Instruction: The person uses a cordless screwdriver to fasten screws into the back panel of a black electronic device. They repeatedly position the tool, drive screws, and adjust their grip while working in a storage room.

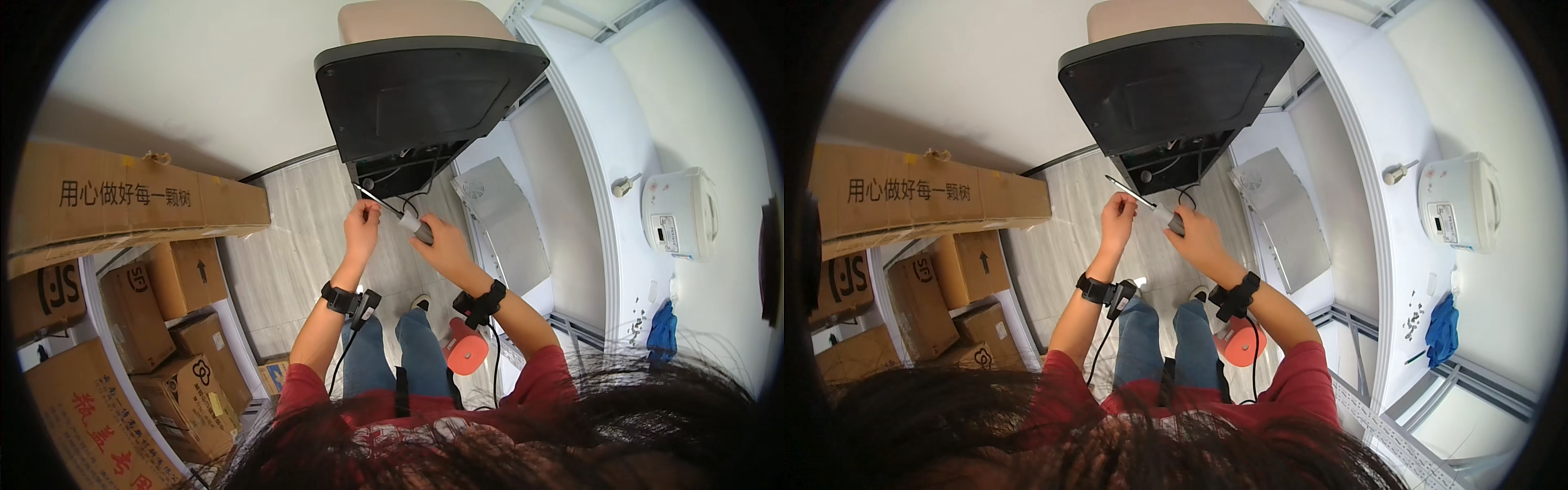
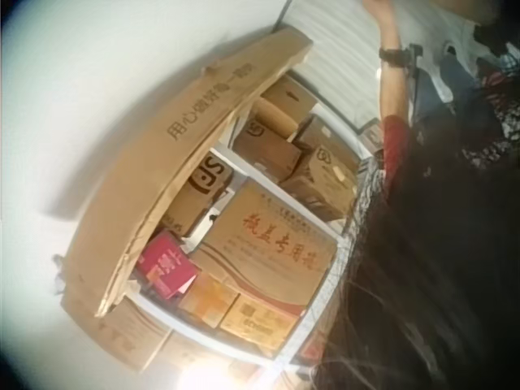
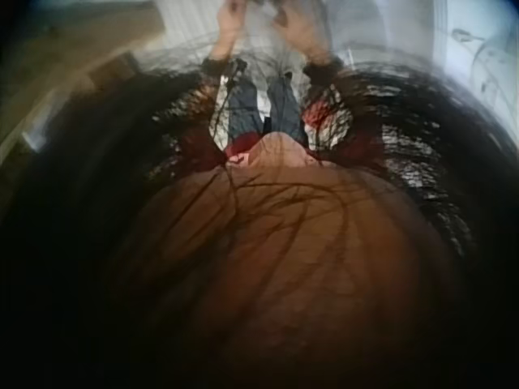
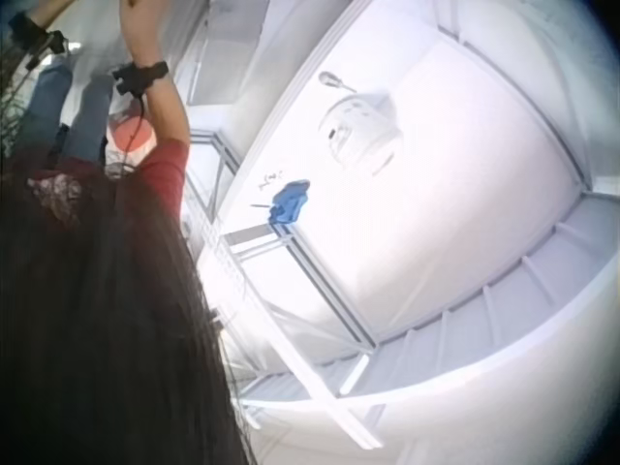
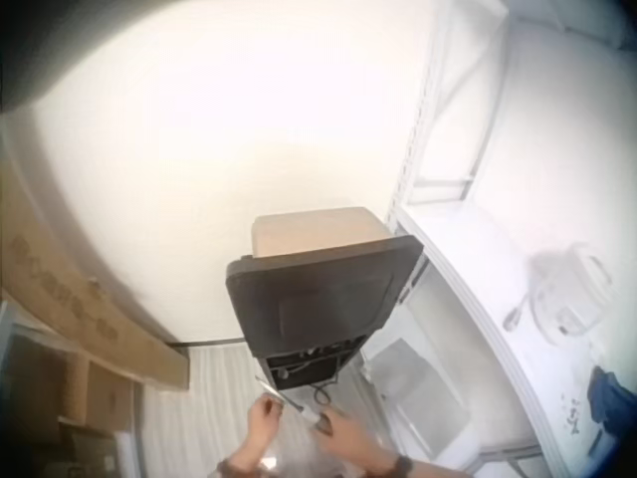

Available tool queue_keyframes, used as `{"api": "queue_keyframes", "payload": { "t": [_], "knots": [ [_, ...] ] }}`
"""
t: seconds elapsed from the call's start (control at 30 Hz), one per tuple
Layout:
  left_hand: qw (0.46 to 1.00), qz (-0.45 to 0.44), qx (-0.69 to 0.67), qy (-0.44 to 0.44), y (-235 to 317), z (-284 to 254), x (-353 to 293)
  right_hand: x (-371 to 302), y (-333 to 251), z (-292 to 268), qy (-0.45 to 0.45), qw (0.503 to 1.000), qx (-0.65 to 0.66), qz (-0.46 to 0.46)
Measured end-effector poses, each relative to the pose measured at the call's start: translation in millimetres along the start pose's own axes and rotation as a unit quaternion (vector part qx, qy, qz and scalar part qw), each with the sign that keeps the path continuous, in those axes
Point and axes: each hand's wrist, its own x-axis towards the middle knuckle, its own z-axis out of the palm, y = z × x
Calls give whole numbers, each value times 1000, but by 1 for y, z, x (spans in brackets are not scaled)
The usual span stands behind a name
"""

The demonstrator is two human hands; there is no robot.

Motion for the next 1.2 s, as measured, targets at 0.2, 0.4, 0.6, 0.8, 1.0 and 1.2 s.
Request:
{"api": "queue_keyframes", "payload": {
  "t": [0.2, 0.4, 0.6, 0.8, 1.0, 1.2],
  "knots": [
    [985, -60, -159, -2, 22, -3, 23, -17, 4, -11, 38, 999, 14, -5],
    [992, -31, -123, 7, 34, -7, 32, -31, -2, -17, 5, 1000, -7, 13],
    [991, -32, -132, -18, 37, -7, 31, -33, -3, -13, 14, 1000, -23, 16],
    [990, -39, -137, -19, 32, -6, 31, -34, 0, -10, 4, 1000, -27, 12],
    [989, -33, -145, -17, 33, -7, 32, -33, -3, -8, -12, 1000, -22, 16],
    [994, -20, -109, -15, 29, -7, 34, -31, -2, -6, -20, 999, -32, 2]
  ]
}}
